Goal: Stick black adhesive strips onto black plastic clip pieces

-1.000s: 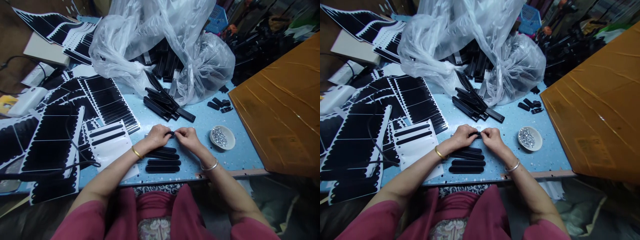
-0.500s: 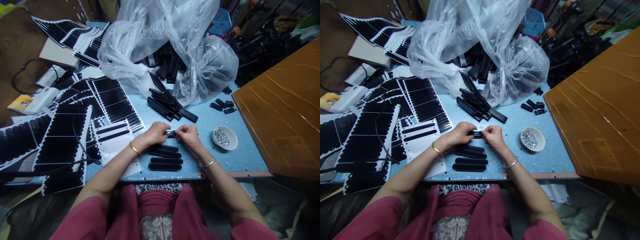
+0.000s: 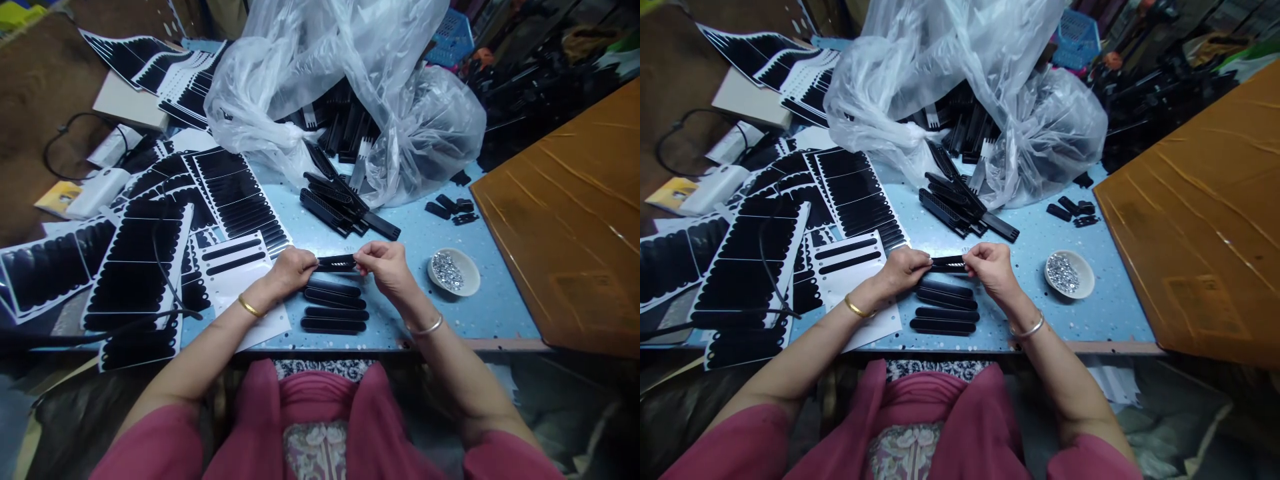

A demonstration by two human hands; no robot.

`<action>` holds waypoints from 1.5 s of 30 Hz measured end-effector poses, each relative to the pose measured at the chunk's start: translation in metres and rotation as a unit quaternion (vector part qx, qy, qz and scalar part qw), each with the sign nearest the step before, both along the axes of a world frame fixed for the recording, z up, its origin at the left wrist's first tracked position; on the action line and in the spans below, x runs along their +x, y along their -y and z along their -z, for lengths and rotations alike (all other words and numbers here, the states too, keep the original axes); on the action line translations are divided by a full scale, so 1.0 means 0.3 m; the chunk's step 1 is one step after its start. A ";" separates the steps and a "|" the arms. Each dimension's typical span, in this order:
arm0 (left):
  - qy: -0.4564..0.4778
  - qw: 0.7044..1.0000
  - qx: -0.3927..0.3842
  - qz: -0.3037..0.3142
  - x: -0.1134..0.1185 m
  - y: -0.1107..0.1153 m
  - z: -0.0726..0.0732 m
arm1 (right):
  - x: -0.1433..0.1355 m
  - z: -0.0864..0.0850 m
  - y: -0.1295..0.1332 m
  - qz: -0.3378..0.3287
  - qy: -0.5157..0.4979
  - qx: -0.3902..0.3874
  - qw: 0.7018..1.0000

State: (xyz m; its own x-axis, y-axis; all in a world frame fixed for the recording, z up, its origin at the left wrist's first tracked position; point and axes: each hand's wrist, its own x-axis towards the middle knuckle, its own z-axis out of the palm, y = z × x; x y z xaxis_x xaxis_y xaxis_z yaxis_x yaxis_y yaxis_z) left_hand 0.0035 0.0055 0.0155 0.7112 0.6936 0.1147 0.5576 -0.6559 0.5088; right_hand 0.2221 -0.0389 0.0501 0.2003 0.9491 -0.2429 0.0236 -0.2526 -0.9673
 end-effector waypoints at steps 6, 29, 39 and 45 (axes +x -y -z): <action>-0.001 1.000 0.005 0.012 -0.004 -0.003 -0.010 | 0.021 0.050 0.004 0.035 0.051 -0.028 0.998; 0.078 0.997 0.015 0.015 -0.017 -0.011 0.029 | 0.038 0.147 0.009 -0.002 0.329 0.004 0.944; 0.112 0.994 0.002 0.009 -0.018 -0.010 0.047 | 0.074 0.162 0.018 -0.025 0.429 -0.008 0.903; 0.099 0.995 -0.028 -0.004 -0.016 -0.009 0.038 | 0.113 0.163 0.039 -0.001 0.433 0.090 0.897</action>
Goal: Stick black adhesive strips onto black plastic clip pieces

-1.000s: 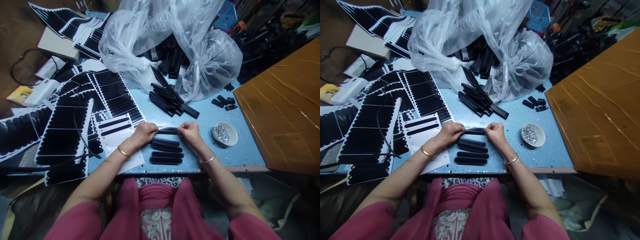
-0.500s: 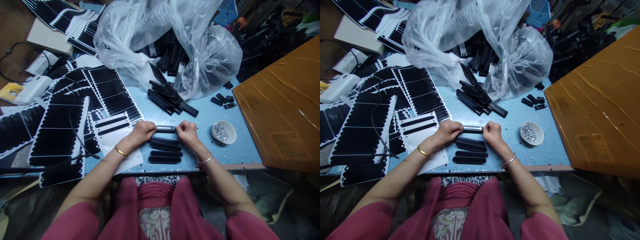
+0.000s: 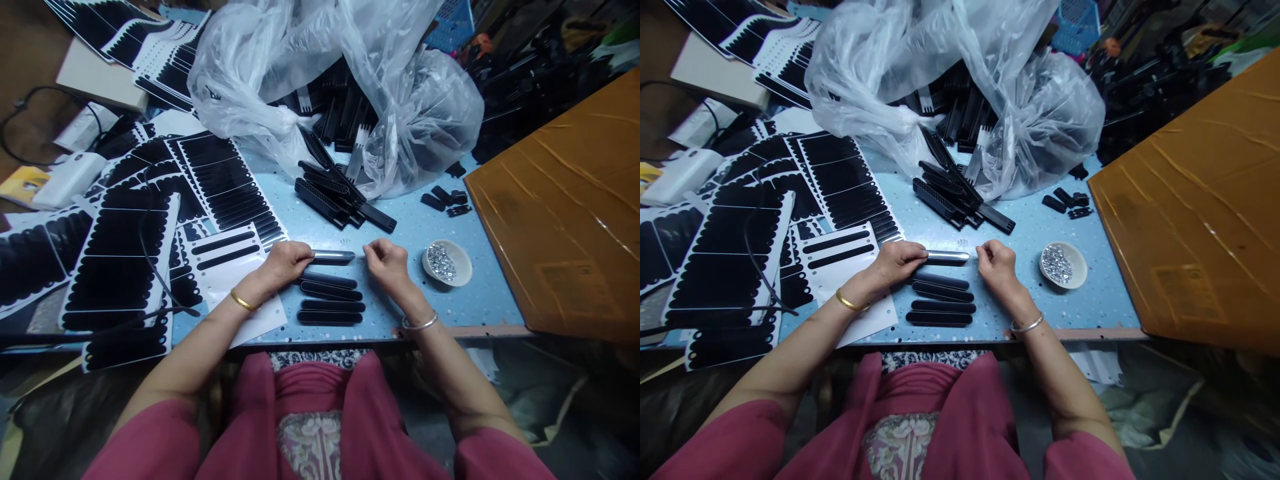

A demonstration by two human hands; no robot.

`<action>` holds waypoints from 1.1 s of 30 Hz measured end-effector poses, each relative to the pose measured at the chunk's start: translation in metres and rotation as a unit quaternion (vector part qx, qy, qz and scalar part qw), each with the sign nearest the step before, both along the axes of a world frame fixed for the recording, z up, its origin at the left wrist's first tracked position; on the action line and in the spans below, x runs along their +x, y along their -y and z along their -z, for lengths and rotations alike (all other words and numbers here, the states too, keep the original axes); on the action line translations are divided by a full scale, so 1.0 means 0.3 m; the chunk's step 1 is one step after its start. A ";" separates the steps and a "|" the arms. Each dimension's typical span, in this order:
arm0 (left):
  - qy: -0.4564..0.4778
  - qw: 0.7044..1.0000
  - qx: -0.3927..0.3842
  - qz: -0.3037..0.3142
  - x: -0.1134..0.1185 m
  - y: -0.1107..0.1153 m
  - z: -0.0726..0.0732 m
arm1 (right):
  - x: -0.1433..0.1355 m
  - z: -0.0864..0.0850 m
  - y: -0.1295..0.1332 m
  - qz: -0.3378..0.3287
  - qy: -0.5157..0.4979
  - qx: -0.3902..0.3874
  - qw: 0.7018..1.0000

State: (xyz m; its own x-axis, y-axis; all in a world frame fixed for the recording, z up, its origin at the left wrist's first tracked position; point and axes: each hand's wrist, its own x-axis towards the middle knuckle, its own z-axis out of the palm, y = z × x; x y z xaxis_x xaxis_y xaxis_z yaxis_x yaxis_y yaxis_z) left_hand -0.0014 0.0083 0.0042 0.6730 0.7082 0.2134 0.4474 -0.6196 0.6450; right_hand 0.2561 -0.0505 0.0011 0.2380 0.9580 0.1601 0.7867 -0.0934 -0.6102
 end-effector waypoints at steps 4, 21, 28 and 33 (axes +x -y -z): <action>-0.029 0.999 -0.032 -0.011 0.003 0.002 -0.022 | -0.041 0.021 -0.002 -0.058 -0.001 -0.043 0.997; -0.124 0.991 -0.048 -0.029 0.108 0.129 -0.077 | 0.223 0.100 0.218 0.028 0.194 -0.050 0.979; -0.107 0.994 -0.026 -0.013 0.114 0.150 -0.065 | 0.135 0.100 0.269 -0.046 0.176 -0.043 0.982; 0.016 0.991 -0.065 -0.112 0.075 0.173 -0.043 | 0.180 0.089 0.272 0.034 0.188 -0.048 0.980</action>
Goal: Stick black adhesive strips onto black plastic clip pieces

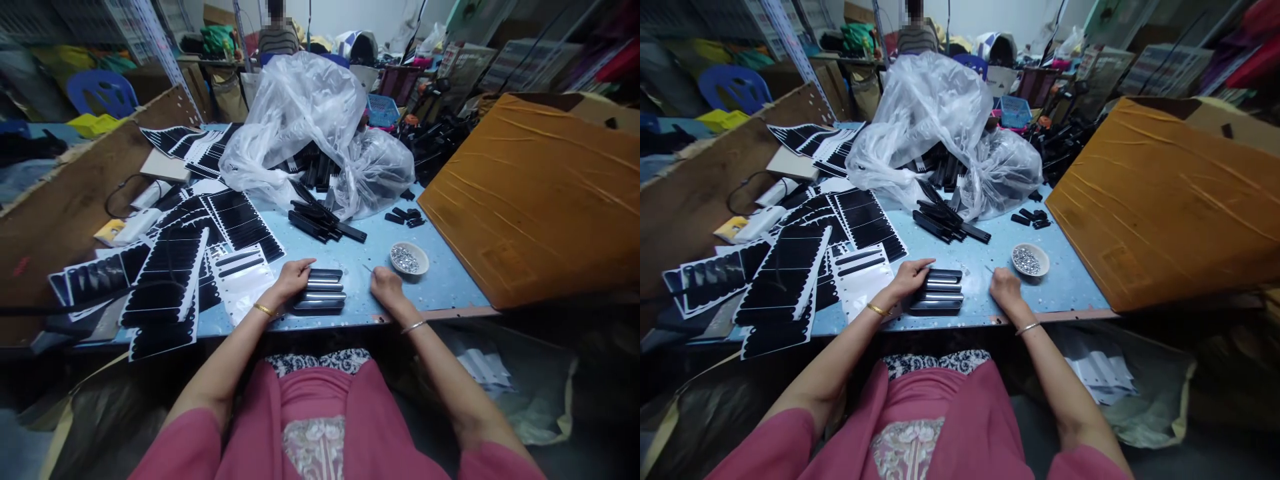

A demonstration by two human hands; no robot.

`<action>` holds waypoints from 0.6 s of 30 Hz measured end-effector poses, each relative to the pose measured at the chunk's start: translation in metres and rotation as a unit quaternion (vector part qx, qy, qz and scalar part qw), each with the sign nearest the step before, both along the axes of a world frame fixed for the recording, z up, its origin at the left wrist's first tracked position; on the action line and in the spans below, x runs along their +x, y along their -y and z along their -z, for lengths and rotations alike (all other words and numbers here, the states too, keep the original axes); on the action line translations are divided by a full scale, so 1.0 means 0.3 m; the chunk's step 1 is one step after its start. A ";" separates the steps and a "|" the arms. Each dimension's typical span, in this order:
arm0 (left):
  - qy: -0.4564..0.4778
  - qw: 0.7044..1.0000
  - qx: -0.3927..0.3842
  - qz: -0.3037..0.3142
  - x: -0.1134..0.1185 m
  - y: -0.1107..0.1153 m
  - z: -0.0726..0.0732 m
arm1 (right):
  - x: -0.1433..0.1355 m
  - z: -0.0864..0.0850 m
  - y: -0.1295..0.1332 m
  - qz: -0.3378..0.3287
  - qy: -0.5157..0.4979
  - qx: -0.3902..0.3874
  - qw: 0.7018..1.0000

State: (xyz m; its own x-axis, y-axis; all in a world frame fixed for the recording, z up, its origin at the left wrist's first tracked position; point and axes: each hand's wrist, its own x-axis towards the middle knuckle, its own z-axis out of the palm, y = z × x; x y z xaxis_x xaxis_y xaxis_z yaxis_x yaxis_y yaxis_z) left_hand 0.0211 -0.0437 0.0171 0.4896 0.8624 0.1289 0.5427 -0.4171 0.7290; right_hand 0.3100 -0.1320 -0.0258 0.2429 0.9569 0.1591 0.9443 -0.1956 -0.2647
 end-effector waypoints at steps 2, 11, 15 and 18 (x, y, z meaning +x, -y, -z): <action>0.087 0.994 -0.023 -0.060 -0.027 0.025 0.001 | 0.044 -0.015 0.006 0.032 -0.001 0.009 0.999; 0.258 0.950 -0.095 -0.150 -0.020 0.157 0.055 | -0.196 -0.030 0.006 -0.074 -0.256 0.170 0.949; 0.246 0.947 -0.092 -0.184 0.016 0.157 0.076 | -0.319 -0.005 -0.023 -0.078 -0.291 0.169 0.938; 0.254 0.942 -0.096 -0.197 0.017 0.154 0.071 | -0.325 -0.003 -0.024 -0.071 -0.302 0.165 0.936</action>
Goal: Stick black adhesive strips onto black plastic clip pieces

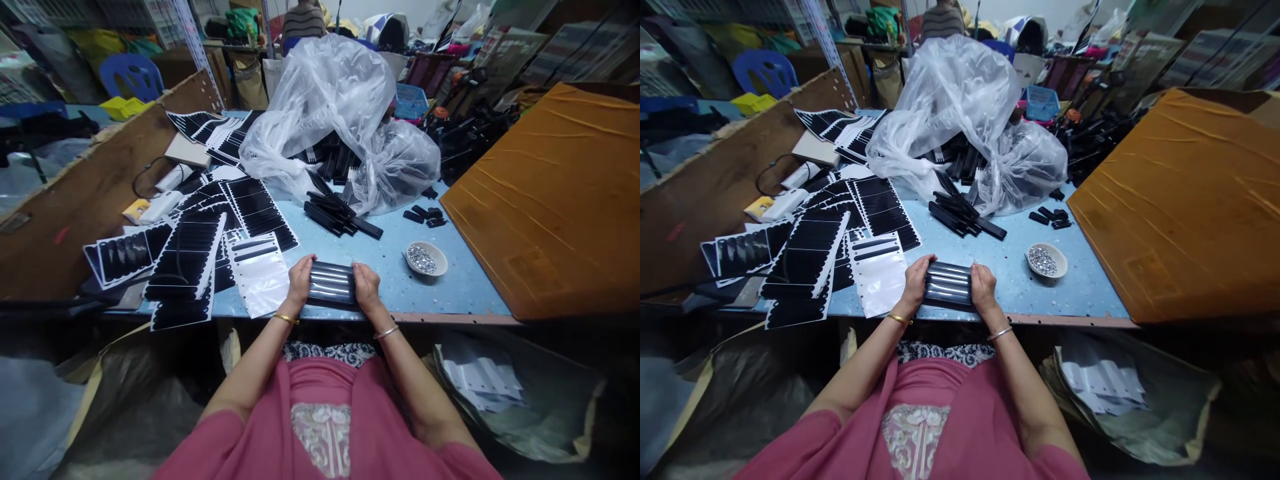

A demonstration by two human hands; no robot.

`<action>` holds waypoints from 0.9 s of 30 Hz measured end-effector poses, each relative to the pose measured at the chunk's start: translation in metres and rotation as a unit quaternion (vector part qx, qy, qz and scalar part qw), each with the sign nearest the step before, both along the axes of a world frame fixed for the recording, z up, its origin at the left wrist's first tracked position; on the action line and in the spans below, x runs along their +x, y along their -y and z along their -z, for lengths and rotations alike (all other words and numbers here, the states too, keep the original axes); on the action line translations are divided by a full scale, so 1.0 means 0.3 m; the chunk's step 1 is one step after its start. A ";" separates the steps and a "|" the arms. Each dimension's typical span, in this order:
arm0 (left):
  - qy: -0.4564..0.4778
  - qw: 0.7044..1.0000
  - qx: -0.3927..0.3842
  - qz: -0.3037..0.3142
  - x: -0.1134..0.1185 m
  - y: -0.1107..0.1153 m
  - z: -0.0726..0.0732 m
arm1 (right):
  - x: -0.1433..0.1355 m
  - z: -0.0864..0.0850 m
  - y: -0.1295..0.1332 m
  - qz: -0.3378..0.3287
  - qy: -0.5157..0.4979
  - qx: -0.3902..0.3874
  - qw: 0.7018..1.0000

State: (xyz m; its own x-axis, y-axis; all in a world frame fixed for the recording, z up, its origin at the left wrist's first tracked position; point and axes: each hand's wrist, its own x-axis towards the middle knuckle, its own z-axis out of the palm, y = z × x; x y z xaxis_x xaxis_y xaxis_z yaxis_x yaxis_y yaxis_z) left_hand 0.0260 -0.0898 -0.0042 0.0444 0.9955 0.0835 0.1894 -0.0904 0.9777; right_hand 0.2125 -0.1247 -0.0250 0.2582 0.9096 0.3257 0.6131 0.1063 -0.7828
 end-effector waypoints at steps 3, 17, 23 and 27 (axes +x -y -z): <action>-0.027 0.998 0.003 0.054 -0.044 0.003 -0.025 | 0.033 -0.013 0.023 -0.023 -0.009 -0.007 1.000; -0.198 0.913 0.109 0.341 -0.196 -0.031 -0.084 | 0.182 -0.024 0.138 -0.305 0.200 0.045 0.930; -0.219 0.900 0.100 0.363 -0.192 -0.035 -0.080 | 0.166 -0.015 0.122 -0.279 0.177 0.043 0.943; -0.217 0.903 0.092 0.359 -0.184 -0.050 -0.076 | 0.170 -0.006 0.097 -0.267 0.178 0.040 0.946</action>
State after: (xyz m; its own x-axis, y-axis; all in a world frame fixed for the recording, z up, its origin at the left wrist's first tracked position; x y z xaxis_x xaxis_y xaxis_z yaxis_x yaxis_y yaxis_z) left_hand -0.0293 -0.0747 0.0186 0.7412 0.6682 0.0641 0.3796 -0.4959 0.7810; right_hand 0.2635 -0.1537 -0.0233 -0.3705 0.8483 0.3783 0.6785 0.5253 -0.5135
